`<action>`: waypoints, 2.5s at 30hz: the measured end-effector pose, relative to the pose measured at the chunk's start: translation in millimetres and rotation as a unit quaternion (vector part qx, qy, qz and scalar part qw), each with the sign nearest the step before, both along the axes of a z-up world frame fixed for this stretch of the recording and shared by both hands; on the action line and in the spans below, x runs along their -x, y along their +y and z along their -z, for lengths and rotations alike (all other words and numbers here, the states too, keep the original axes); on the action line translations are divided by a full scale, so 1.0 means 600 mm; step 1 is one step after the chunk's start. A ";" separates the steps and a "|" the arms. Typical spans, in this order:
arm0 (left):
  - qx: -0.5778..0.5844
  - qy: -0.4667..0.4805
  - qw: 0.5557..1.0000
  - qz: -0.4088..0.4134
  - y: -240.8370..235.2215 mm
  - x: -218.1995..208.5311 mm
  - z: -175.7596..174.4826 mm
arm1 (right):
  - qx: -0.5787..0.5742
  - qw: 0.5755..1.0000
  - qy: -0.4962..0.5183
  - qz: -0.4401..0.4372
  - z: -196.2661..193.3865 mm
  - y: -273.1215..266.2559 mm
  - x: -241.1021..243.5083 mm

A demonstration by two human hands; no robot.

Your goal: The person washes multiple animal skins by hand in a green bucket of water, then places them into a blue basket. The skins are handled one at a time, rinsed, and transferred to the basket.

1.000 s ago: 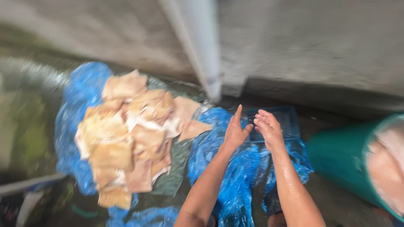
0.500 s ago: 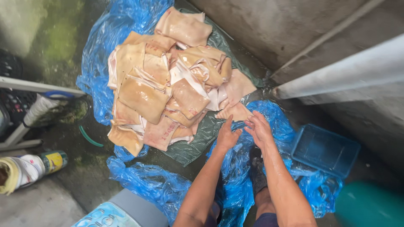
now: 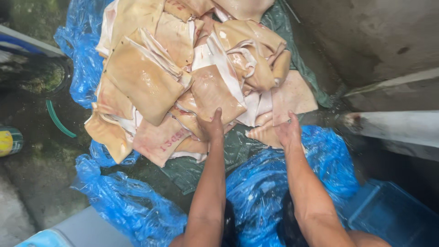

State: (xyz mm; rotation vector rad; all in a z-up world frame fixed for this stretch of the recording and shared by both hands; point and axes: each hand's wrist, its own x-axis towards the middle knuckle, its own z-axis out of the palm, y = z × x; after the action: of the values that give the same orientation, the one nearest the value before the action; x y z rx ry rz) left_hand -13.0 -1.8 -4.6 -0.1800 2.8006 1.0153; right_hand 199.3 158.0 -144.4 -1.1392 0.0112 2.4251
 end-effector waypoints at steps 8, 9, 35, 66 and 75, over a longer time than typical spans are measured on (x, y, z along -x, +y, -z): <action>-0.283 -0.112 0.944 -0.124 0.011 0.016 -0.056 | 0.061 0.978 -0.200 0.006 0.133 0.088 0.024; -0.328 -0.170 0.919 -0.135 0.010 0.008 -0.065 | 0.075 0.977 -0.200 -0.003 0.146 0.094 0.026; -0.325 -0.469 0.816 0.093 -0.258 -0.309 0.284 | -0.246 0.936 0.250 -0.013 -0.186 0.031 -0.110; -0.357 -0.377 0.852 0.072 -0.167 -0.192 0.184 | -0.412 0.830 -0.169 -0.336 -0.059 0.008 -0.038; -0.424 -0.447 0.787 0.023 -0.184 -0.175 0.200 | -0.320 0.939 -0.030 -0.122 -0.136 -0.014 -0.089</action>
State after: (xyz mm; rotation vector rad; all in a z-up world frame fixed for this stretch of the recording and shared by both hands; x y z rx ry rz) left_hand 91.8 -112.1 -124.6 -0.3459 1.3432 1.5265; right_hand 253.0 149.9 -62.7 -0.9367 -0.9187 2.3093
